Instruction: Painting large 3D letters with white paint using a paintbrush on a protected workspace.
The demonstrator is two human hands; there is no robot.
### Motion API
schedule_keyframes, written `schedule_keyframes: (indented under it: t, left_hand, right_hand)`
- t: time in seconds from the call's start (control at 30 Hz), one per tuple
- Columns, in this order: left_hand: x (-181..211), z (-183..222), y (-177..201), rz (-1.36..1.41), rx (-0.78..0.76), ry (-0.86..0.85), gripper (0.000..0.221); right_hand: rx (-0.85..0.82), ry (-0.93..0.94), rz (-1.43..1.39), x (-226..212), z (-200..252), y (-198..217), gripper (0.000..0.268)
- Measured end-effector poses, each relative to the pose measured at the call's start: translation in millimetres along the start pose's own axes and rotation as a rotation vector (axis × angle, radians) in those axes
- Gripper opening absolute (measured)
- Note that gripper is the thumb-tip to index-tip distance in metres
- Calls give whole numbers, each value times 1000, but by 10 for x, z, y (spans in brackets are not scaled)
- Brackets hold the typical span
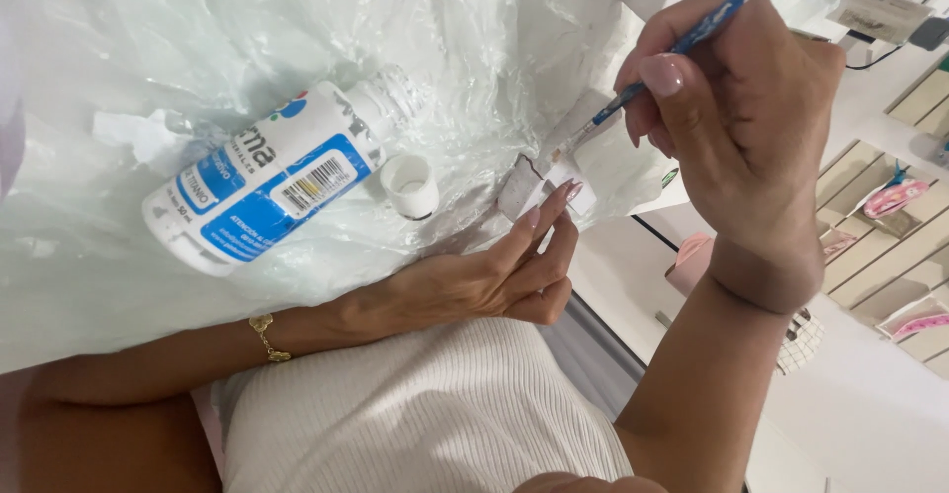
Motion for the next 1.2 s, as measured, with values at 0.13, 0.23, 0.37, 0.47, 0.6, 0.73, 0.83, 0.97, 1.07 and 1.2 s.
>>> schedule_keyframes:
  t: [0.13, 0.23, 0.37, 0.47, 0.6, 0.73, 0.83, 0.97, 1.07, 1.2]
  left_hand:
    - [3, 0, 4, 51, 18, 41, 22]
    - [-50, -11, 26, 70, 31, 83, 17]
    - [-87, -11, 74, 59, 45, 116, 13]
    - [-90, -27, 77, 34, 67, 145, 9]
    - [-42, -44, 50, 25, 53, 132, 8]
    - [-68, -64, 56, 23, 58, 134, 7]
    - [-110, -37, 79, 24, 64, 150, 8]
    - [-45, 5, 40, 83, 51, 113, 17]
    - [-29, 14, 5, 54, 61, 129, 21]
    - [-90, 18, 35, 63, 68, 111, 20]
  right_hand:
    - [86, 66, -107, 70, 98, 52, 31]
    - [341, 297, -299, 216, 451, 237, 9]
    - [587, 490, -499, 438, 972, 266, 17]
    - [670, 385, -372, 530, 1124, 48, 22]
    - [720, 381, -306, 616, 995, 233, 15]
    - [435, 251, -306, 436, 560, 195, 23]
    - [257, 65, -266, 321, 320, 109, 42]
    - [119, 48, -79, 77, 138, 49, 54]
    - [41, 119, -26, 24, 65, -30, 44]
    - [-54, 115, 60, -21, -19, -67, 31]
Point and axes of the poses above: each hand's wrist, its own z-axis away from the middle knuckle, its own y-axis out of the back of the hand, x = y × z, the point moved 10 cm from there along -z, towards the middle knuckle, and after that the axes turned 7 degrees about z, right-handed, at the moved point
